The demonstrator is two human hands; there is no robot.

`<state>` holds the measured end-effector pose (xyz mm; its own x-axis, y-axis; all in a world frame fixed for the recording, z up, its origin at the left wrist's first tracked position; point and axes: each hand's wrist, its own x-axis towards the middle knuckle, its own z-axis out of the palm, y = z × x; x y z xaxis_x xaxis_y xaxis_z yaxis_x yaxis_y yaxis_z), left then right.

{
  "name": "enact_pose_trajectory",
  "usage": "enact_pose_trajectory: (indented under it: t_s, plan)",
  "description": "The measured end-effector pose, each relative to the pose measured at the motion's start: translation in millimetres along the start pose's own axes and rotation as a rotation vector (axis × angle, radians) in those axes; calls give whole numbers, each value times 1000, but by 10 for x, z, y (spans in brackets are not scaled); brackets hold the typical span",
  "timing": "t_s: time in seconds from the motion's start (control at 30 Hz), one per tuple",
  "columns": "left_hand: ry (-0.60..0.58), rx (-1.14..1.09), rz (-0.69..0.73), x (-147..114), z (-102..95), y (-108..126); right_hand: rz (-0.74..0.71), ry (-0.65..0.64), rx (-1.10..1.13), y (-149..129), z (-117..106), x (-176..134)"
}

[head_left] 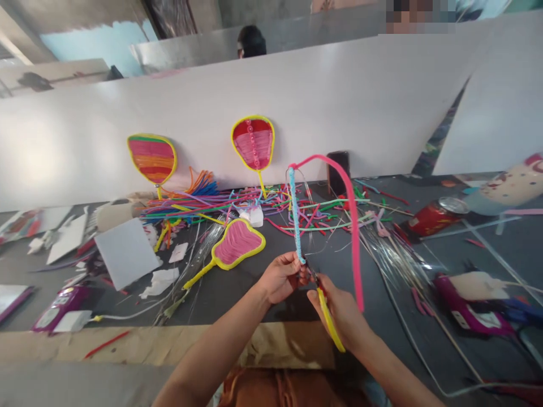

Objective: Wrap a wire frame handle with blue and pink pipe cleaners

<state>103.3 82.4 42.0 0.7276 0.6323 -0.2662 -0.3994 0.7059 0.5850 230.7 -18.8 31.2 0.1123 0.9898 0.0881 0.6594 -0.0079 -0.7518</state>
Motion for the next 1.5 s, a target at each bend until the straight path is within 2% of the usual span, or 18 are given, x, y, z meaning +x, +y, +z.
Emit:
enact_pose_trajectory:
  t_s: [0.1,0.33,0.43,0.47,0.57,0.67,0.73,0.8,0.83,0.9,0.97,1.07,1.27,1.5]
  plan:
    - [0,-19,-22,74,49,-45,37,-54,-67,44,-63,10]
    - [17,-82,0,92,44,-82,56,-70,-153,101,-150,28]
    - [34,-44,86,52,-17,8,96,-70,-373,228,-279,99]
    - [55,-26,119,34,-40,44,107,-33,-474,293,-324,139]
    - [136,29,188,-31,-98,134,50,-1,-671,489,-438,290]
    - [193,78,211,-98,-117,165,-39,37,-722,529,-506,443]
    - [210,90,216,-135,-114,153,-127,108,-643,419,-512,527]
    - [217,82,217,-160,-107,128,-211,142,-398,237,-462,593]
    - [217,74,215,-169,-105,113,-250,118,-222,141,-415,621]
    - [209,58,203,-178,-106,82,-302,-34,90,-19,-286,666]
    - [201,46,178,-180,-113,53,-313,-124,285,-103,-146,697]
    - [196,22,131,-172,-128,9,-255,-139,477,-101,6,715]
    - [194,-58,79,-141,-108,-45,-131,-185,687,-3,43,714]
    - [180,-93,74,-149,-55,-32,-153,-148,664,50,49,729]
